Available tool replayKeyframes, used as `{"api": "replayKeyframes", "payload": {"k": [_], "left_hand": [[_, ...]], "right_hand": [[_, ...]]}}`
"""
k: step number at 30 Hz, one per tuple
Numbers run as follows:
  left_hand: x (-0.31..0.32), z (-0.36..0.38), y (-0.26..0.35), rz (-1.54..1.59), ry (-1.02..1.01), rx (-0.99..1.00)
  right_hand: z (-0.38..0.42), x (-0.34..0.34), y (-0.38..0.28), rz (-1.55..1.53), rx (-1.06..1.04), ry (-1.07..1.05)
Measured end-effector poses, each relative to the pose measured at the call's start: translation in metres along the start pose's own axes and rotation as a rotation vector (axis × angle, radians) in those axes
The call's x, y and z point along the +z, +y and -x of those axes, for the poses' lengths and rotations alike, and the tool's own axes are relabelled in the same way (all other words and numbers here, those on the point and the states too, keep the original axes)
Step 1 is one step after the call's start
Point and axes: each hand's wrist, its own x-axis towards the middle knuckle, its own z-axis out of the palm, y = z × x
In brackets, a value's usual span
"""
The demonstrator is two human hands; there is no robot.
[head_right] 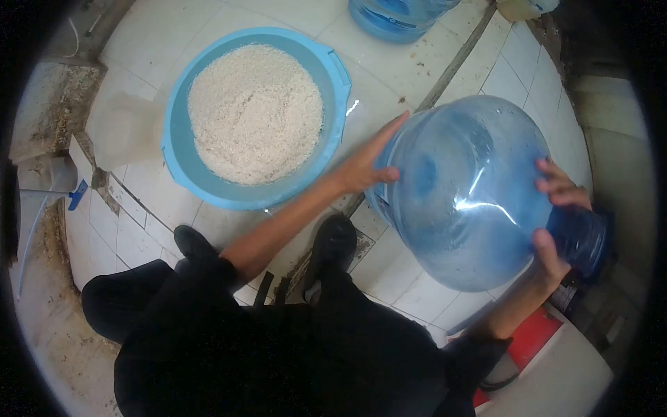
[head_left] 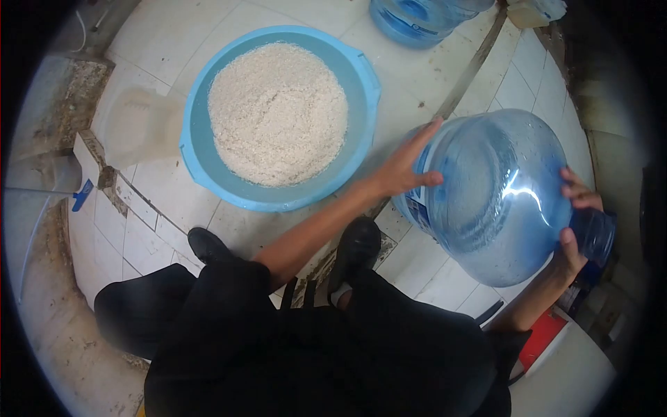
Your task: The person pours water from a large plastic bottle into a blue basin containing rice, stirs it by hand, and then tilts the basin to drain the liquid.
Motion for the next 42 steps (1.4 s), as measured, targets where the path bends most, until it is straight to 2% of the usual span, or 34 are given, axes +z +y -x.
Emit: {"api": "replayKeyframes", "payload": {"k": [1,3,4,6,9,14,19,21,23,27,29,30,32,33,35,37,38,40,42], "left_hand": [[0.006,0.000,-0.002,-0.066,0.007,0.025],[0.013,0.011,-0.002,-0.124,0.039,0.030],[0.013,0.014,0.004,-0.141,0.003,0.018],[0.023,0.024,0.008,-0.142,-0.039,-0.018],[0.033,0.033,0.009,-0.204,-0.097,-0.051],[0.057,0.045,0.001,-0.095,-0.184,-0.093],[0.078,0.057,-0.017,0.068,-0.206,-0.042],[0.082,0.060,-0.023,0.137,-0.190,0.007],[0.084,0.058,-0.025,0.301,-0.149,0.000],[0.077,0.059,-0.026,0.381,-0.088,-0.065],[0.068,0.058,-0.027,0.592,-0.029,-0.189],[0.062,0.058,-0.019,0.592,-0.016,-0.173],[0.049,0.061,-0.003,0.528,0.201,-0.170],[0.040,0.061,-0.003,0.525,0.215,-0.149],[0.026,0.067,-0.002,0.073,0.597,0.018],[0.003,0.095,0.006,-0.715,1.004,0.190],[-0.005,0.111,0.009,-0.715,1.023,0.197],[-0.010,0.144,0.004,-1.122,0.973,-0.153],[-0.011,0.154,-0.042,-1.205,0.980,-0.110]], "right_hand": [[0.004,0.002,0.000,0.000,0.001,-0.002],[0.022,0.007,-0.006,-0.211,-0.004,0.217],[0.024,0.012,-0.011,-0.220,0.001,0.207],[0.036,0.019,-0.027,-0.175,0.062,0.344],[0.061,0.017,-0.033,-0.201,0.073,0.397],[0.084,0.018,-0.057,-0.140,0.116,0.414],[0.070,0.024,-0.078,-0.057,0.198,0.290],[0.050,0.036,-0.089,0.031,0.231,0.327],[0.030,0.040,-0.091,0.094,0.257,0.276],[-0.015,0.055,-0.097,0.088,0.247,0.166],[-0.039,0.072,-0.103,0.053,0.230,0.152],[-0.050,0.082,-0.108,0.056,0.249,0.125],[-0.072,0.101,-0.114,0.066,0.264,0.102],[-0.082,0.106,-0.114,0.070,0.241,0.091],[-0.098,0.118,-0.117,0.052,0.308,0.015],[-0.110,0.125,-0.118,0.074,0.243,-0.031],[-0.117,0.127,-0.119,0.083,0.244,-0.014],[-0.127,0.132,-0.121,0.088,0.231,-0.022],[-0.137,0.133,-0.121,0.099,0.234,-0.036]]}}
